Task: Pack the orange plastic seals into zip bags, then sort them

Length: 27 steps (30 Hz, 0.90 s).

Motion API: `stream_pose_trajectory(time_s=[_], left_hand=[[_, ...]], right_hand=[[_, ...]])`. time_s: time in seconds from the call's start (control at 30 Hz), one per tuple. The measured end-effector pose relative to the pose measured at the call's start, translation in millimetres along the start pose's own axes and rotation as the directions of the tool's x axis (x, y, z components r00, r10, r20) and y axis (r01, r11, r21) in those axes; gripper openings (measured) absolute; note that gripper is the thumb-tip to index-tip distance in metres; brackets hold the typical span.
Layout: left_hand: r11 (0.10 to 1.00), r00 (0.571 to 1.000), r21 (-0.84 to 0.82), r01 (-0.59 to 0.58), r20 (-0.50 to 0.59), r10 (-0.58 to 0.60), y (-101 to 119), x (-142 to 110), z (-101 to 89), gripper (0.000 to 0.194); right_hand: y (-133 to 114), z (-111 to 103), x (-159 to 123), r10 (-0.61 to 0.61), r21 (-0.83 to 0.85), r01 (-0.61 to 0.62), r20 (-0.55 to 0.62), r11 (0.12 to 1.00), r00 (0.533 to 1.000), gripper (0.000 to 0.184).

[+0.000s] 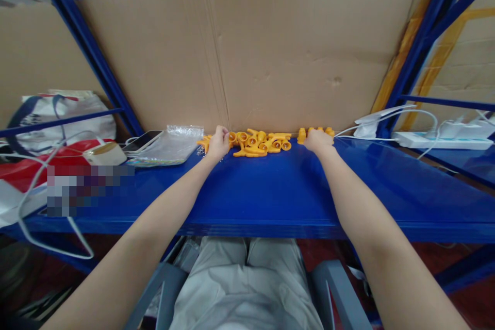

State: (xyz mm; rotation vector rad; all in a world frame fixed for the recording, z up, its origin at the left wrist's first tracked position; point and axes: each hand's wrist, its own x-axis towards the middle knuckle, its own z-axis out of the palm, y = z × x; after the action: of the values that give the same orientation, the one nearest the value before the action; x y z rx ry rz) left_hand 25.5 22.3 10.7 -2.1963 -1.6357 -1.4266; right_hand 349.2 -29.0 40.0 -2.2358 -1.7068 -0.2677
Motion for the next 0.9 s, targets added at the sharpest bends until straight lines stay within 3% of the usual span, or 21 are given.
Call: stream_pose_trajectory(time_s=[0.13,0.4,0.63,0.77,0.9], left_hand=[[0.996,0.994,-0.07,-0.059,-0.092,0.053,-4.7,1.4,4.0,0.02],[0.991,0.983,-0.078,-0.111,-0.159,0.097,3.5,0.1,-3.8,0.021],[0.978,0.956,-0.069,-0.199,-0.233,0.178,23.5,-2.5,-11.9,0.021],[0.95,0.93,-0.055,-0.308,-0.227,0.288,34.1,-5.8,-11.0,0.022],[0.901,0.889,0.015,-0.433,-0.158,0.43,44.8,-11.2,-6.7,0.024]], right_hand=[[-25.3,-13.5,-15.9,-0.069,-0.025,0.07,0.043,0.997,0.997,0.043],[-55.8,-25.0,-38.7,-0.231,-0.005,0.231,-0.011,0.973,0.973,0.038],[-69.3,-21.3,-41.5,-0.363,0.181,0.369,-0.066,0.912,0.93,0.034],[-77.6,-11.8,-41.3,-0.453,0.532,0.424,-0.083,0.733,0.888,0.037],[-90.3,-6.2,-46.1,-0.432,0.877,0.192,0.019,0.44,0.902,0.045]])
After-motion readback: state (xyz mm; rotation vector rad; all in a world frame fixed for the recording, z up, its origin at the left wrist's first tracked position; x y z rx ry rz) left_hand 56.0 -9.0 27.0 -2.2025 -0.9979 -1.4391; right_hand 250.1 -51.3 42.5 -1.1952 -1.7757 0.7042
